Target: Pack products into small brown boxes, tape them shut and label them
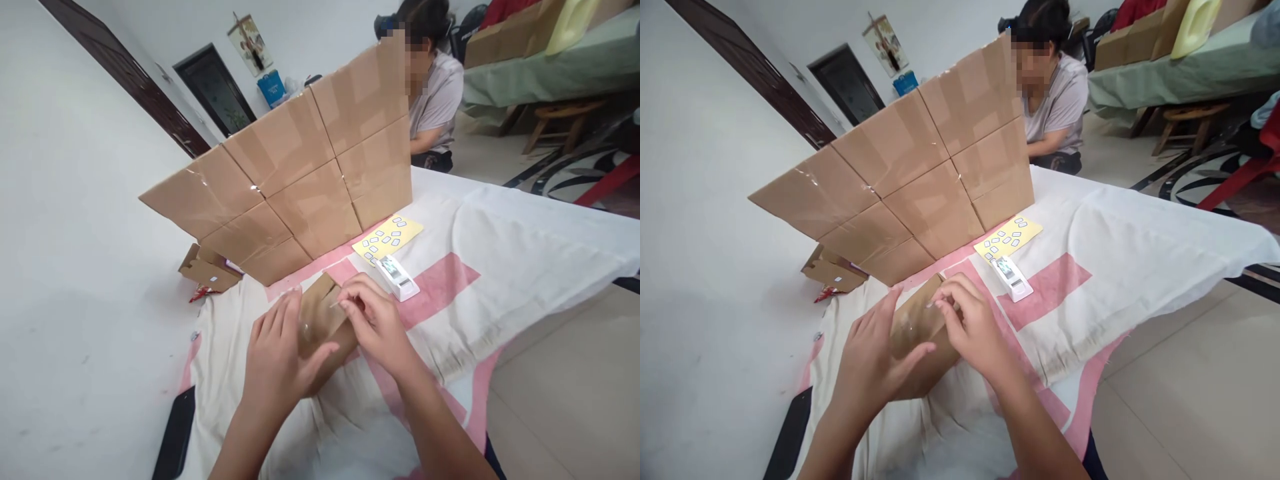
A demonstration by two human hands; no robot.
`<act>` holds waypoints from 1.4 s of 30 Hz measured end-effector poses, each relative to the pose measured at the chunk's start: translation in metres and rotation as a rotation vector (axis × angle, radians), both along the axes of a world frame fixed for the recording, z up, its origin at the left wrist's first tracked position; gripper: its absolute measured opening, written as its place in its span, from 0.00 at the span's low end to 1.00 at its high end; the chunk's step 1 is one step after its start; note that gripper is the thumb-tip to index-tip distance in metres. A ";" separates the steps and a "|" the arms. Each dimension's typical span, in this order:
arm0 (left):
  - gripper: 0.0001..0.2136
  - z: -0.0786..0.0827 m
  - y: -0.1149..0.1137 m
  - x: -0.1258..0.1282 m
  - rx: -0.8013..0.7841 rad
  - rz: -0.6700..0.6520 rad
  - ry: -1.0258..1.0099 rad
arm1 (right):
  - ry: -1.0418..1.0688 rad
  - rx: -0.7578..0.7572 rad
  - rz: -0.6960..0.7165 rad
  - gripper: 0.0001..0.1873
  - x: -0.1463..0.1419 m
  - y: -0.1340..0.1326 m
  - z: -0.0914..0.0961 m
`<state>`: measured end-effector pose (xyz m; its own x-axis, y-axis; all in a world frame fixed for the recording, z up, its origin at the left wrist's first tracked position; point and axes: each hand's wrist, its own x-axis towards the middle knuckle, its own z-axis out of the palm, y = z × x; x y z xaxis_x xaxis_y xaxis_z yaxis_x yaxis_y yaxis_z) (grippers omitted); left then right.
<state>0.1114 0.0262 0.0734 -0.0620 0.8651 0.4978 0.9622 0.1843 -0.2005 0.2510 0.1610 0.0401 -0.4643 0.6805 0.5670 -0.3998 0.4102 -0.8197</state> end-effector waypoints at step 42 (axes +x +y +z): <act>0.46 -0.029 -0.073 -0.078 -0.438 0.100 -0.257 | -0.535 -0.570 0.367 0.14 -0.043 0.012 -0.078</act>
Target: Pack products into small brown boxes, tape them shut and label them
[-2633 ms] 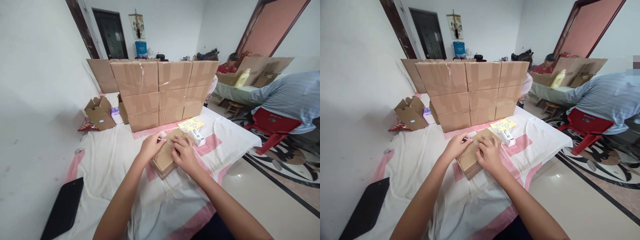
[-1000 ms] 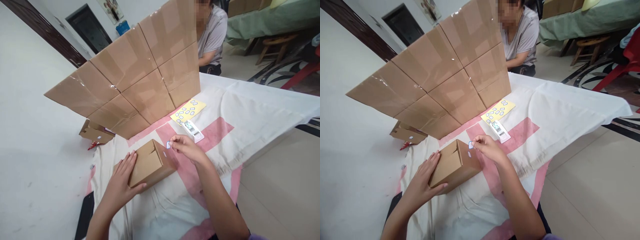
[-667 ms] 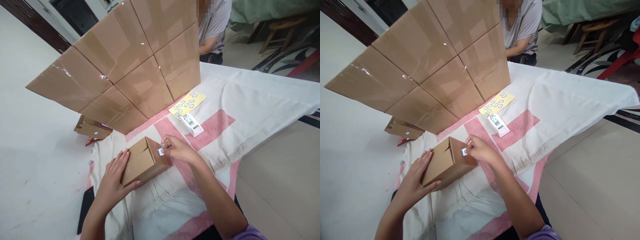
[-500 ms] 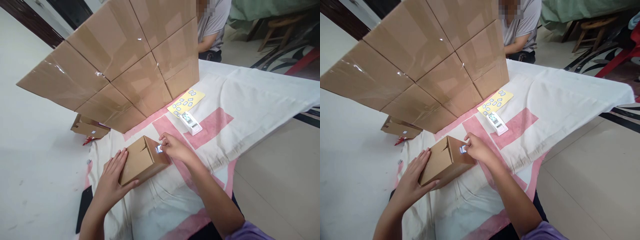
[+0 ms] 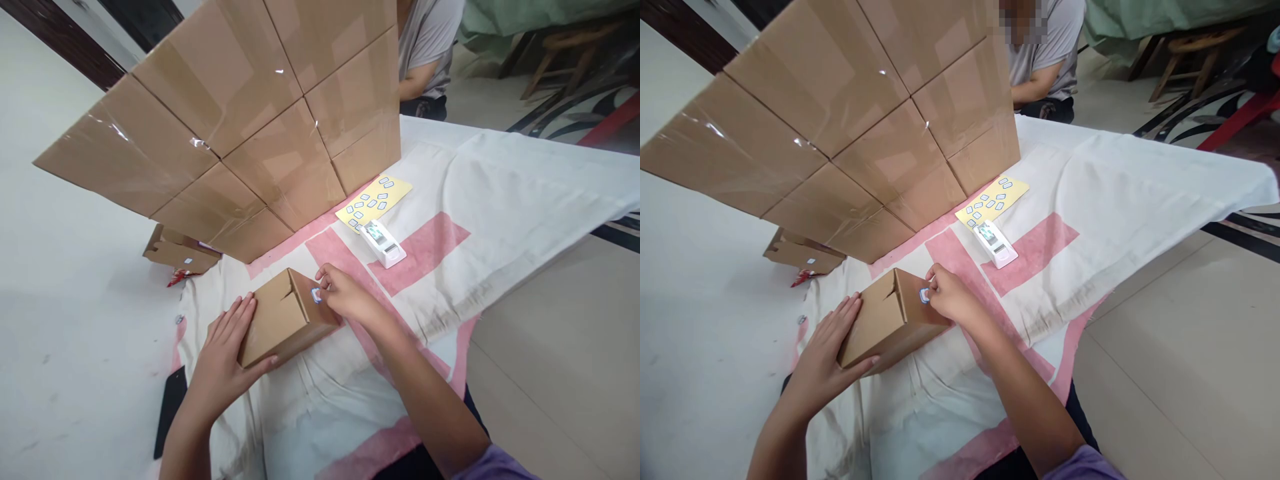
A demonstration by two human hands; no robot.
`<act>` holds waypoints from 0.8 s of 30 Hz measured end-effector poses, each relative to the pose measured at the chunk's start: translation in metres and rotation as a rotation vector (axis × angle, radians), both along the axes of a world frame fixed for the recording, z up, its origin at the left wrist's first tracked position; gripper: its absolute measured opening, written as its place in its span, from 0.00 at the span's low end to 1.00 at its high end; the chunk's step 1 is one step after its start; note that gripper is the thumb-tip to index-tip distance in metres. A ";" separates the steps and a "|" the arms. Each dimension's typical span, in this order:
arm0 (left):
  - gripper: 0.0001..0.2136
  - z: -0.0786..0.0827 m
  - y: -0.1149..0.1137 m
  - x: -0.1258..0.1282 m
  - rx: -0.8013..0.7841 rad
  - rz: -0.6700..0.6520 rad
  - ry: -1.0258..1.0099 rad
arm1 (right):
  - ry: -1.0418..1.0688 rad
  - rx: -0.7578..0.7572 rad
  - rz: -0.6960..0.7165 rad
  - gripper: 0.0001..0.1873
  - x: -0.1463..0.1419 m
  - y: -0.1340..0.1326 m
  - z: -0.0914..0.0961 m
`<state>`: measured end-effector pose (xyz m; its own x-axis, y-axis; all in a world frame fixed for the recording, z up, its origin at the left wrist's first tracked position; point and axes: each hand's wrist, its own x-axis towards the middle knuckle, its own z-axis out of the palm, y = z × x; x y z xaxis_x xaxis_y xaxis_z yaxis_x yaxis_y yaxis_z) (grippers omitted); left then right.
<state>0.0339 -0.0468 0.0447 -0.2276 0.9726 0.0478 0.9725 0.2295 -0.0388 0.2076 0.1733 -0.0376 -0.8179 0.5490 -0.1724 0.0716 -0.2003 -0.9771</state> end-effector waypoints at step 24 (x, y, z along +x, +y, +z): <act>0.46 0.000 -0.001 0.001 0.011 0.018 -0.015 | 0.114 0.025 0.070 0.13 0.002 0.000 0.000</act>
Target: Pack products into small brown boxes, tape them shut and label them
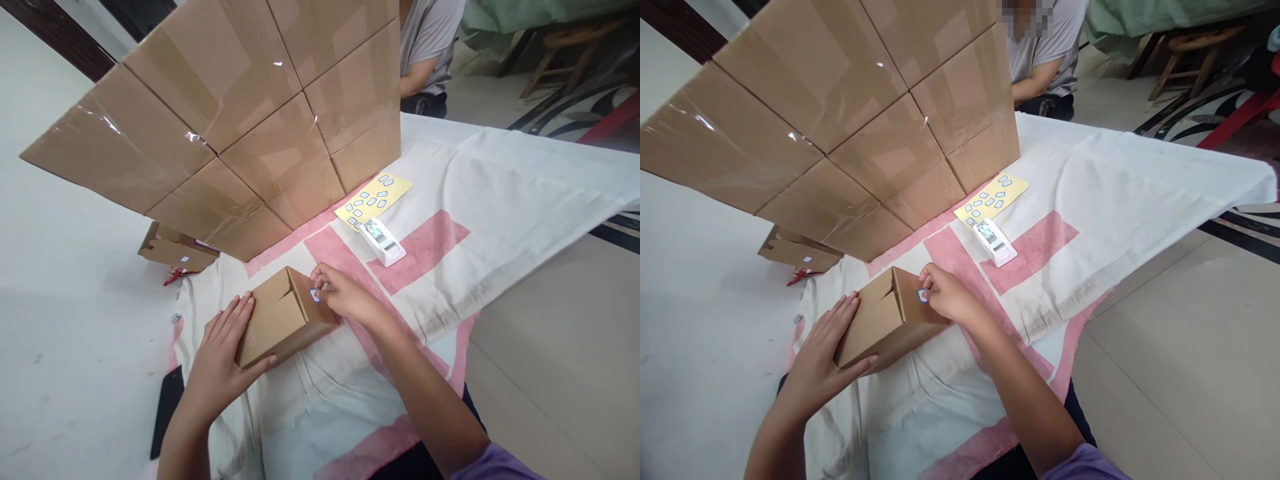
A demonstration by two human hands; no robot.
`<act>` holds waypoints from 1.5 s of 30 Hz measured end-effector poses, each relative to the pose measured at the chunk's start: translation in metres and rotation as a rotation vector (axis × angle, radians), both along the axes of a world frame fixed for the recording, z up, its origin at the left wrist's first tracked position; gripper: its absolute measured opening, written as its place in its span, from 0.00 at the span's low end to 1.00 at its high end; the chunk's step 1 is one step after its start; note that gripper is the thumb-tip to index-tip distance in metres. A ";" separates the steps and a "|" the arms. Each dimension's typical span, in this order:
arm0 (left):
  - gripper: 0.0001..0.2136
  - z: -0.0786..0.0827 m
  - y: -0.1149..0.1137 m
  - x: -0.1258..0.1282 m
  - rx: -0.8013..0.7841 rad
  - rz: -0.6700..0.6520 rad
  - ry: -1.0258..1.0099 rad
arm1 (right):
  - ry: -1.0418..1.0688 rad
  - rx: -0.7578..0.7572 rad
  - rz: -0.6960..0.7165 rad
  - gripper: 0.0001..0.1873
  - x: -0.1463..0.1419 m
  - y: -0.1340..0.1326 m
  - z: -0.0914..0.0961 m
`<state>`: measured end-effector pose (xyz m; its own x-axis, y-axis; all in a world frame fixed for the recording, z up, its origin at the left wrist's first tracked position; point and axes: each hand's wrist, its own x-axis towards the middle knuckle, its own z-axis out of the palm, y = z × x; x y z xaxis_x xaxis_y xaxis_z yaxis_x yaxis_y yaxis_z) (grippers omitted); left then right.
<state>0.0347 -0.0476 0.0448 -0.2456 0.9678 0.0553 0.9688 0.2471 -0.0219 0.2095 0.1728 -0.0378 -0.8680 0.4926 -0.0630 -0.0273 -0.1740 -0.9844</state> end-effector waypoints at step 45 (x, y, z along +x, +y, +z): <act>0.46 -0.025 0.000 -0.021 0.173 -0.186 0.309 | -0.103 0.282 0.132 0.09 0.037 -0.008 0.025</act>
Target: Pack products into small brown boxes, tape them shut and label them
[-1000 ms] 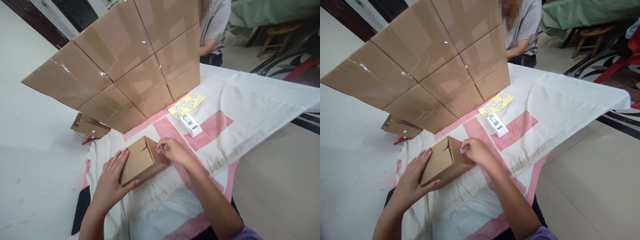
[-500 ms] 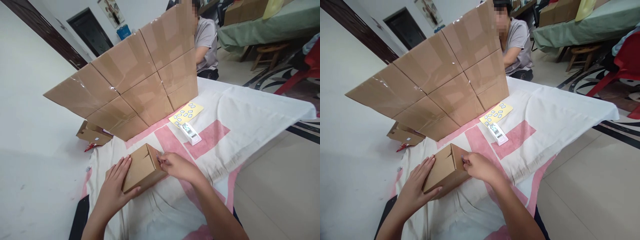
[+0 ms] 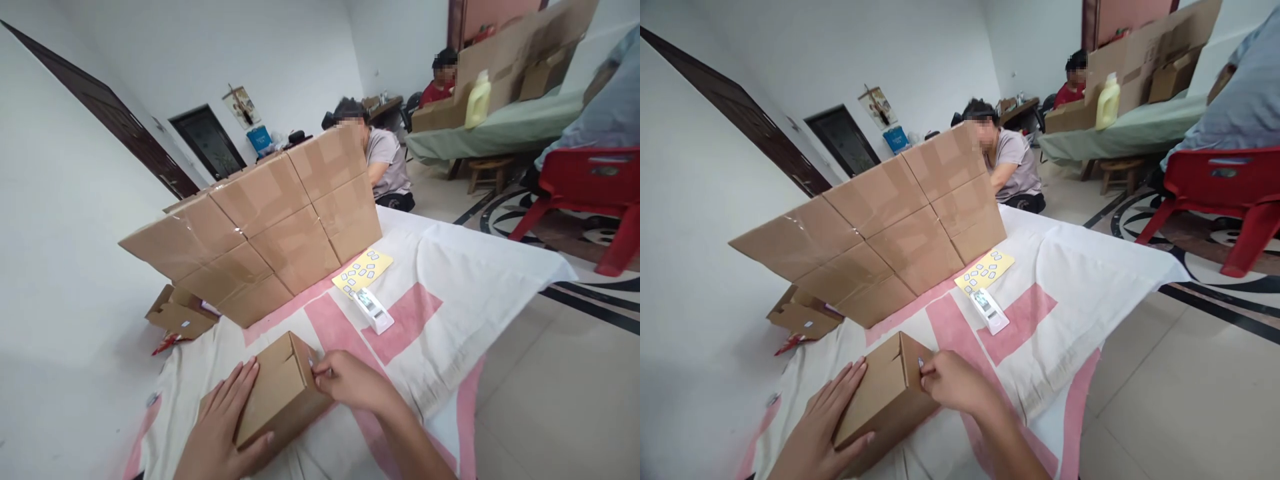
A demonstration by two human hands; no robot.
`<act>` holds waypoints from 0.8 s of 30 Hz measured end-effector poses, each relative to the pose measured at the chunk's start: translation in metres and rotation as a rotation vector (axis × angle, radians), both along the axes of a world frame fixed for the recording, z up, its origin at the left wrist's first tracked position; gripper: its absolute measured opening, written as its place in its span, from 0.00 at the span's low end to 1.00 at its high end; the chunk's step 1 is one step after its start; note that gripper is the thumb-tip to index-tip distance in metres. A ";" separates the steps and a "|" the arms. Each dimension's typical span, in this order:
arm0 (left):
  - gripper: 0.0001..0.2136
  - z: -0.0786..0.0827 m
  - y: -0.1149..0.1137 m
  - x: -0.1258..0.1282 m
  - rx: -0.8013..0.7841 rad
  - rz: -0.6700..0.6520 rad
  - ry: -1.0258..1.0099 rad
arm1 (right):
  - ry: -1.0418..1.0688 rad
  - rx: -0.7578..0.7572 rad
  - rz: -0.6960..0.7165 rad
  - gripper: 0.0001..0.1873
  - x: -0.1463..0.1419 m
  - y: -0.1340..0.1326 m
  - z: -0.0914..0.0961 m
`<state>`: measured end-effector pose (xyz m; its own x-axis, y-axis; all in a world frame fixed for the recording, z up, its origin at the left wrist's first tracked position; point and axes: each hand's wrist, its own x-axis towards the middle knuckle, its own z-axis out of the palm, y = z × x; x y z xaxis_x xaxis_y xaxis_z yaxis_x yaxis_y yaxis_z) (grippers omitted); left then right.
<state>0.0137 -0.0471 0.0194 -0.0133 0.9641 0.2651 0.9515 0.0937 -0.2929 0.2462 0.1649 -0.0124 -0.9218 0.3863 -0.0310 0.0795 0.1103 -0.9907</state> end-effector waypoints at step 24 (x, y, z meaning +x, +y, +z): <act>0.46 0.009 -0.006 -0.006 -0.166 0.191 -0.163 | 0.061 -0.005 -0.162 0.16 -0.035 -0.013 -0.032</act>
<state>0.0080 -0.0532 0.0286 -0.2281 0.9701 0.0832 0.9570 0.2391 -0.1645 0.2107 0.1518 -0.0445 -0.8480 0.5296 0.0211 0.0353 0.0961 -0.9947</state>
